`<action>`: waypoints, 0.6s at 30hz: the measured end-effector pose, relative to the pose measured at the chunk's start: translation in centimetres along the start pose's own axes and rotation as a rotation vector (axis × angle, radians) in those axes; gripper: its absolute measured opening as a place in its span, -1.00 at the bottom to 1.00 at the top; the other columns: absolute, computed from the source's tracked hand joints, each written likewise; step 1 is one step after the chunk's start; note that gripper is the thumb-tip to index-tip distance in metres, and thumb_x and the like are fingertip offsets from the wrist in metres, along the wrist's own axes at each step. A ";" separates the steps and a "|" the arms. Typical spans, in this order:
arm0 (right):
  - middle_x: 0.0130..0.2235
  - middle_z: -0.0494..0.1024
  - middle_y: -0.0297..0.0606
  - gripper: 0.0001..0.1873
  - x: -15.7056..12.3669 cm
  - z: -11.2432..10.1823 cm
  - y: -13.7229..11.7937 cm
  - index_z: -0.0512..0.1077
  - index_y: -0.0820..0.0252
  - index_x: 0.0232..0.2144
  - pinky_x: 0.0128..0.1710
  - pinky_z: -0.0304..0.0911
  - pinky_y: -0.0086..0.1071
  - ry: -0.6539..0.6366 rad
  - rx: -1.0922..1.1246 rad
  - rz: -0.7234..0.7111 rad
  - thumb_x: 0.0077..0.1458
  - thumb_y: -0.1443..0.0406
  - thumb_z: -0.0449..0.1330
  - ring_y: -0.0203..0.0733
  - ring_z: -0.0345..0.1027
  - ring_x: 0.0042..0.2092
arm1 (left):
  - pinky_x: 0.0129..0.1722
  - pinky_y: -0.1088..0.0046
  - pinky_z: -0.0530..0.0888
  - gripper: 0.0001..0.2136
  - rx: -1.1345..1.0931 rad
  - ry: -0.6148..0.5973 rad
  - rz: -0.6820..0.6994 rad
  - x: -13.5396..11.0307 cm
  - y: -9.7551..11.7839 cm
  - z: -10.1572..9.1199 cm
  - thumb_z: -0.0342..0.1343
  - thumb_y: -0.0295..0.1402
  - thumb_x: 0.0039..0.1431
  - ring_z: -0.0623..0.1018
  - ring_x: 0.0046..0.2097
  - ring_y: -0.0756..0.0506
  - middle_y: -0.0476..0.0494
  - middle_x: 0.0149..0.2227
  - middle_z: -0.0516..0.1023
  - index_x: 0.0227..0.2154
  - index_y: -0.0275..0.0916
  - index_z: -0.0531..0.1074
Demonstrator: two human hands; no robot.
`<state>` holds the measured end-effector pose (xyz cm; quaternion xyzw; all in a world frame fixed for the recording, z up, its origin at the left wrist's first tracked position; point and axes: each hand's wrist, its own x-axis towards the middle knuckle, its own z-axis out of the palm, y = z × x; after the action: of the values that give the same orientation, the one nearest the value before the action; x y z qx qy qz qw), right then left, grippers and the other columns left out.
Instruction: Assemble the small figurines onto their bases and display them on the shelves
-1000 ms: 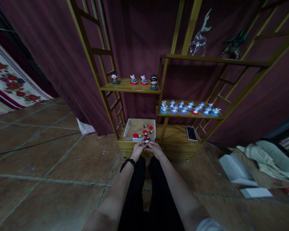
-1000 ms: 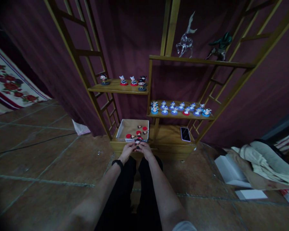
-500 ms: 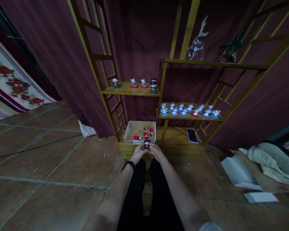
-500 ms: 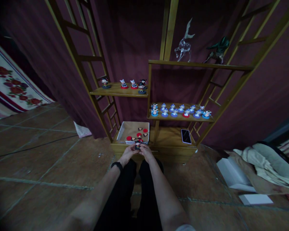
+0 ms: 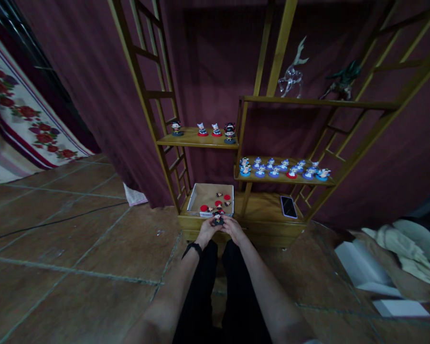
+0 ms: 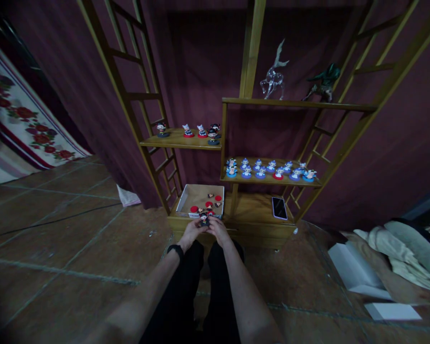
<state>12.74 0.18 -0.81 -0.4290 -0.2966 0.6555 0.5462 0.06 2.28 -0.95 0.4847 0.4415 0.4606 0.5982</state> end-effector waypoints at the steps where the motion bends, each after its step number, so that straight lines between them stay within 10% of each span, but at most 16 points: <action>1: -0.17 0.55 -0.23 -0.67 0.0 0.0 0.0 0.41 0.12 -0.21 -0.14 0.33 -0.22 -0.001 -0.001 -0.003 -0.09 0.21 0.19 -0.13 0.42 -0.11 | -0.24 0.40 0.41 -0.63 0.012 -0.001 0.006 0.0 -0.1 0.0 0.30 -0.50 -0.39 0.50 -0.39 -0.05 -0.08 -0.40 0.56 -0.36 -0.31 0.49; 11: -0.13 0.52 -0.11 -0.55 -0.8 0.0 -0.4 0.45 0.17 -0.22 -0.16 0.33 -0.25 -0.074 -0.020 -0.040 -0.06 -0.01 0.15 -0.15 0.44 -0.19 | -0.20 0.33 0.42 -0.70 0.138 0.101 0.108 -1.7 2.2 -0.8 0.26 -0.49 -0.33 0.53 -0.31 -0.13 -0.13 -0.39 0.57 -0.38 -0.30 0.48; 18: -0.24 0.55 -0.13 -0.58 -0.9 -0.1 -0.5 0.48 0.20 -0.33 -0.23 0.35 -0.31 0.006 0.016 -0.081 -0.11 -0.01 0.20 -0.21 0.44 -0.29 | -0.18 0.35 0.42 -0.60 0.194 0.299 0.348 -1.4 11.5 -3.3 0.30 -0.38 -0.29 0.52 -0.24 -0.12 -0.16 -0.29 0.55 -0.28 -0.27 0.41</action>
<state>13.05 -0.54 -0.24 -0.4143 -0.3069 0.6337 0.5767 -4.82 2.67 10.06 0.5350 0.4774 0.5786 0.3885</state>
